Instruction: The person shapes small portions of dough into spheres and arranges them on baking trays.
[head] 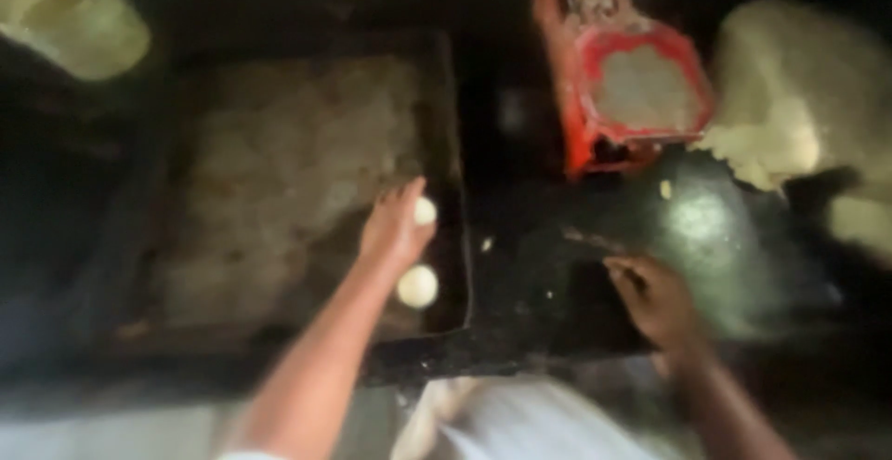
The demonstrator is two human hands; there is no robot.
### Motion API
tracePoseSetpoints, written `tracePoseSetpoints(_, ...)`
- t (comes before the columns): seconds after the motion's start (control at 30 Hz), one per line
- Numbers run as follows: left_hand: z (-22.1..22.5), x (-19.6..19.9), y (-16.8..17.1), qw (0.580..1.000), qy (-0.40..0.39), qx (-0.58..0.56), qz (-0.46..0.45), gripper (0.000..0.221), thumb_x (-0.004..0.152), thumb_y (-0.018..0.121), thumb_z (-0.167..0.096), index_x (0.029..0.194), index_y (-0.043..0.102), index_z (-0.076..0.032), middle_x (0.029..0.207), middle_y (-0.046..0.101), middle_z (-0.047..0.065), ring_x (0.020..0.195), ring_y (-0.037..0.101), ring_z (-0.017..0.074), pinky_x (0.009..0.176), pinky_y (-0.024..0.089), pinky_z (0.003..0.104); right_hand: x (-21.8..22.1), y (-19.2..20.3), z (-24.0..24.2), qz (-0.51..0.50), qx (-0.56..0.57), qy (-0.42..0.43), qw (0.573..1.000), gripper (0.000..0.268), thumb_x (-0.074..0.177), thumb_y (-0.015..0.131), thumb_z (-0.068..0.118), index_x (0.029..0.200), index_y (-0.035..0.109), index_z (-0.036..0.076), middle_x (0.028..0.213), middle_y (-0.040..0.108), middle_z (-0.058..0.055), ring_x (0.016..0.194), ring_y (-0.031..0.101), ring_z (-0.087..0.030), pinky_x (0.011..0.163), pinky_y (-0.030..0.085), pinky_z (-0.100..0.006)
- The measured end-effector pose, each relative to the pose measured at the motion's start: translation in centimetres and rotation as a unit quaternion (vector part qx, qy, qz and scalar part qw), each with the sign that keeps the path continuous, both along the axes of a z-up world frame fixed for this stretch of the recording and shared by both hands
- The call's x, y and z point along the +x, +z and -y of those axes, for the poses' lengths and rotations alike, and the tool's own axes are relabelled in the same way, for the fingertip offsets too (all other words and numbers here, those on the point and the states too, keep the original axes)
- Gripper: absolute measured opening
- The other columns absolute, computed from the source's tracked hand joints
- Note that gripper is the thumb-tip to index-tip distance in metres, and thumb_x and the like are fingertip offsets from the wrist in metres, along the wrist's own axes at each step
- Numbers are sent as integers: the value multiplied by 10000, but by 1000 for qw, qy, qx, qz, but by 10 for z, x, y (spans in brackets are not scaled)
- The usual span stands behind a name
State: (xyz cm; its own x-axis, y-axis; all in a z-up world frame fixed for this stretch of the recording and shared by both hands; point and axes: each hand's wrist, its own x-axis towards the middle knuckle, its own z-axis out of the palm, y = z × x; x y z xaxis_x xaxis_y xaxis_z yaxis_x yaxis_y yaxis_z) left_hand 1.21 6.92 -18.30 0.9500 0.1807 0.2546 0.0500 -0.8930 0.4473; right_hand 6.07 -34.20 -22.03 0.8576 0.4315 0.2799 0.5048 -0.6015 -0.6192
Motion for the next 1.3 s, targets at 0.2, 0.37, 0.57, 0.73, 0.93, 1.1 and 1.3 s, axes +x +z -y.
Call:
tracePoseSetpoints(0.2, -22, 16, -29, 990, 37, -117, -69, 755, 835, 780, -193, 1528, 493, -278, 1390, 578, 204, 1241, 588, 385, 1054, 509, 449, -3, 3, -7, 46, 22, -8, 999, 230, 936, 685, 178, 1133, 738, 73, 1060, 739, -142, 956, 714, -290, 817, 556, -373)
tracePoseSetpoints(0.37, -18, 3, 1, 987, 25, -122, -101, 794, 772, 776, -183, 1506, 489, -274, 1503, 468, 212, 1356, 514, 365, 1129, 450, 402, -1, -14, -1, -7, 80, -7, 997, 258, 910, 714, 215, 1131, 721, 83, 1089, 743, -127, 937, 738, -263, 787, 574, -372)
tracePoseSetpoints(0.57, 0, -9, 13, 996, -19, 75, 47, 778, 938, 634, -288, 1579, 310, 14, 1673, 180, 240, 1540, 193, 437, 1242, 169, 540, -1, -7, -2, -5, 9, -15, 1000, 262, 907, 712, 212, 1142, 753, 105, 1027, 746, -112, 934, 725, -279, 799, 561, -378)
tracePoseSetpoints(0.73, -8, -9, 7, 982, -34, 135, -129, 674, 1000, 500, -309, 1574, 257, -53, 1679, 134, 186, 1549, 82, 375, 1220, 72, 554, 1, -9, -5, 42, 42, 1, 998, 234, 915, 708, 199, 1121, 750, 98, 1029, 752, -100, 947, 717, -277, 815, 554, -372)
tracePoseSetpoints(0.93, 40, -48, 72, 988, -21, -12, 151, 491, 1023, 518, -187, 1477, 516, 0, 1591, 451, 229, 1518, 368, 412, 1243, 305, 498, 9, 7, 18, 45, 62, -99, 992, 157, 946, 678, 173, 1066, 752, 105, 1011, 744, -109, 880, 707, -279, 751, 560, -384)
tracePoseSetpoints(1.1, 47, -79, 41, 984, -39, -36, 172, 422, 971, 608, -209, 1329, 636, 10, 1477, 579, 241, 1421, 540, 401, 1206, 425, 469, 51, 18, 79, 70, 11, -199, 977, 205, 912, 646, 69, 1096, 736, 88, 1060, 730, -143, 931, 700, -331, 781, 560, -426)
tracePoseSetpoints(1.3, 16, -105, -13, 971, -37, -60, 227, 352, 982, 628, -123, 1296, 634, 36, 1393, 623, 248, 1372, 595, 373, 1228, 467, 475, 116, 18, 191, 243, -139, -289, 915, 206, 862, 682, 29, 1016, 763, 139, 1138, 719, -129, 1043, 676, -382, 861, 552, -467)
